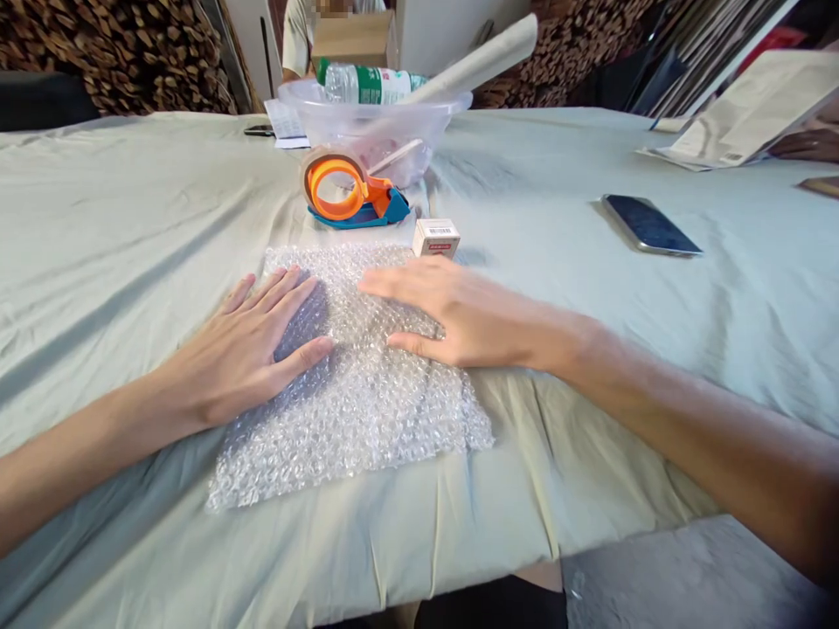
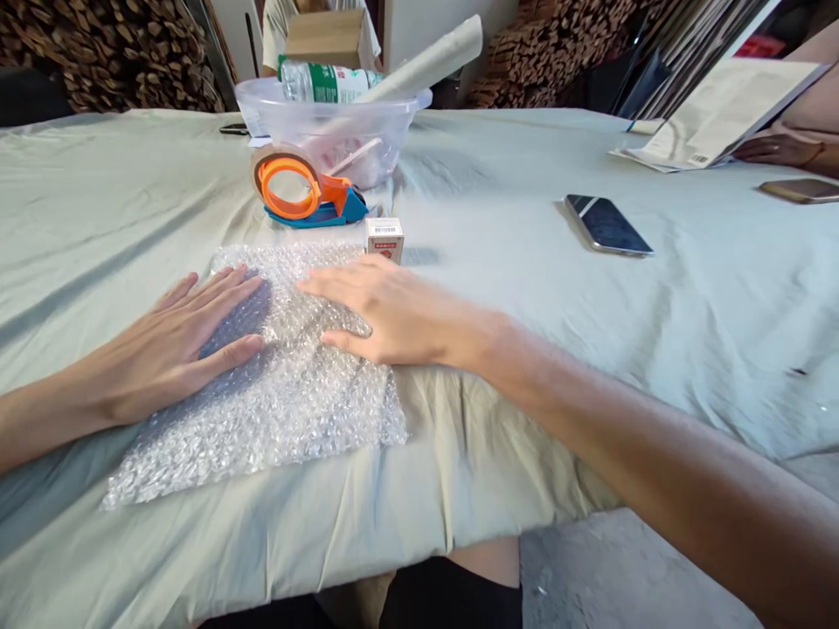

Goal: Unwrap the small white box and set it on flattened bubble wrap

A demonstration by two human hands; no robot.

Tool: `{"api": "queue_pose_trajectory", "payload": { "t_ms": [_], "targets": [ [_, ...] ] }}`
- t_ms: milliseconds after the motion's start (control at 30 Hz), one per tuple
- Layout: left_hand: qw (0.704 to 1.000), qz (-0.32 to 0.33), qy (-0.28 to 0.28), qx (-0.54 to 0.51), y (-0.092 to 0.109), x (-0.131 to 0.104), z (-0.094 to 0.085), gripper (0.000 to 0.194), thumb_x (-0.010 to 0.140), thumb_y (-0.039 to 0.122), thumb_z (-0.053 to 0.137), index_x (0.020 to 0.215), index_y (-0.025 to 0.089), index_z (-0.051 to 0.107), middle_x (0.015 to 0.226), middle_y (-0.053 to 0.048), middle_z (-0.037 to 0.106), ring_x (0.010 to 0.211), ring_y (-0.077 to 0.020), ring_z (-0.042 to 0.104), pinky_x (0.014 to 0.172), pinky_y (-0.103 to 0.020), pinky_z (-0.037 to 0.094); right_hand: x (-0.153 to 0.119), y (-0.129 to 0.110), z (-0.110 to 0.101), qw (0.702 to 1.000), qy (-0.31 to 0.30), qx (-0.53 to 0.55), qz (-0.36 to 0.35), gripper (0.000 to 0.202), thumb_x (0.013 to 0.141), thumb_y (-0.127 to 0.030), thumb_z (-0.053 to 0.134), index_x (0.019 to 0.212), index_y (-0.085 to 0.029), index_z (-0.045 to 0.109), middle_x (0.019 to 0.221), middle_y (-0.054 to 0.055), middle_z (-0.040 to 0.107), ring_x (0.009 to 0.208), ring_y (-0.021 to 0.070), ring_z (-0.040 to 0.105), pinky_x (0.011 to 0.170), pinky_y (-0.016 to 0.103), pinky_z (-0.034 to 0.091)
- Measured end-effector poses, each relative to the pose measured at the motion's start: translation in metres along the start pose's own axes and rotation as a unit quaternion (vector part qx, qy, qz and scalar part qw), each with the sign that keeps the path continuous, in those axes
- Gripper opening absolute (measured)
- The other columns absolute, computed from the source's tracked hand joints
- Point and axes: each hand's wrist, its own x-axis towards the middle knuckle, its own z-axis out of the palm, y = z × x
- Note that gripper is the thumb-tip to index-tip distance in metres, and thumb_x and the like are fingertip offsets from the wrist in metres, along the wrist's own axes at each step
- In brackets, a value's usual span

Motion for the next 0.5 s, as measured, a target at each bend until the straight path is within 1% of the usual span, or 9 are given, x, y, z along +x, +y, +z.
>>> {"api": "queue_pose_trajectory", "payload": {
  "t_ms": [67,133,167,233,300,333,400,433,500],
  "targets": [
    [0.999,-0.018,-0.018,-0.021,0.0,0.0,-0.003,0.107,0.105,0.092,0.014,0.181,0.02,0.034,0.192,-0.008,0.025,0.182,-0.0328,0.017,0.15,-0.065,0.007,0.0,0.001,0.004,0.999,-0.033,0.018,0.018,0.062,0.117,-0.047,0.057,0.169,-0.013,0.057,0.177,0.017,0.055,0.165,0.0341,0.053,0.138,0.06,0.041],
    [0.998,-0.031,-0.03,-0.042,-0.001,0.001,-0.005,0.108,0.105,0.091,0.007,0.181,0.02,0.035,0.193,-0.008,0.023,0.182,-0.0332,0.017,0.149,-0.067,0.007,0.0,0.002,0.004,0.999,-0.037,0.013,0.025,0.059,0.117,-0.048,0.058,0.165,-0.014,0.061,0.175,0.016,0.057,0.164,0.0348,0.055,0.14,0.063,0.037],
    [0.998,-0.033,-0.028,-0.047,-0.001,0.001,-0.006,0.109,0.104,0.091,0.006,0.181,0.019,0.035,0.193,-0.008,0.024,0.182,-0.0341,0.018,0.149,-0.068,0.008,0.001,0.003,0.004,0.999,-0.03,0.006,0.021,0.058,0.116,-0.048,0.061,0.164,-0.016,0.062,0.174,0.016,0.059,0.163,0.035,0.056,0.141,0.065,0.033],
    [0.998,-0.025,-0.016,-0.051,-0.002,0.0,-0.006,0.108,0.105,0.091,0.012,0.18,0.018,0.035,0.192,-0.01,0.028,0.181,-0.0361,0.021,0.149,-0.068,0.01,0.001,0.006,0.001,1.0,0.003,-0.006,0.016,0.058,0.115,-0.051,0.064,0.162,-0.018,0.064,0.172,0.016,0.06,0.163,0.0359,0.055,0.143,0.069,0.026],
    [0.998,-0.01,0.006,-0.056,-0.005,0.0,-0.003,0.1,0.108,0.087,0.02,0.179,0.019,0.036,0.19,-0.011,0.034,0.18,-0.0366,0.026,0.149,-0.067,0.014,0.002,0.01,-0.004,0.998,0.056,-0.008,0.036,0.06,0.115,-0.054,0.063,0.163,-0.018,0.062,0.176,0.017,0.056,0.168,0.0361,0.049,0.144,0.07,0.023],
    [0.998,-0.001,0.018,-0.058,-0.006,-0.001,-0.001,0.095,0.109,0.085,0.024,0.177,0.021,0.039,0.189,-0.011,0.037,0.179,-0.037,0.028,0.149,-0.067,0.016,0.002,0.012,-0.007,0.994,0.087,-0.011,0.06,0.06,0.115,-0.052,0.061,0.165,-0.018,0.06,0.179,0.017,0.053,0.17,0.036,0.046,0.145,0.07,0.022],
    [0.998,0.018,0.037,-0.052,-0.01,-0.001,0.003,0.087,0.11,0.083,0.032,0.171,0.023,0.047,0.188,-0.012,0.039,0.178,-0.0389,0.032,0.149,-0.067,0.018,0.001,0.02,-0.01,0.983,0.134,-0.026,0.125,0.06,0.114,-0.044,0.062,0.169,-0.02,0.056,0.183,0.016,0.046,0.173,0.0366,0.041,0.145,0.071,0.021],
    [0.998,0.026,0.042,-0.042,-0.012,0.0,0.005,0.085,0.109,0.082,0.034,0.168,0.023,0.05,0.187,-0.013,0.04,0.177,-0.04,0.033,0.149,-0.068,0.018,0.001,0.025,-0.01,0.976,0.144,-0.035,0.161,0.063,0.112,-0.039,0.065,0.171,-0.02,0.054,0.185,0.016,0.042,0.175,0.0377,0.038,0.146,0.071,0.02],
    [0.998,0.037,0.046,-0.024,-0.014,0.0,0.009,0.084,0.108,0.082,0.038,0.165,0.022,0.052,0.186,-0.015,0.042,0.177,-0.041,0.034,0.148,-0.069,0.019,-0.001,0.037,-0.01,0.965,0.136,-0.04,0.219,0.07,0.105,-0.031,0.068,0.172,-0.02,0.052,0.186,0.016,0.041,0.175,0.0408,0.036,0.145,0.072,0.024]
  ]
}}
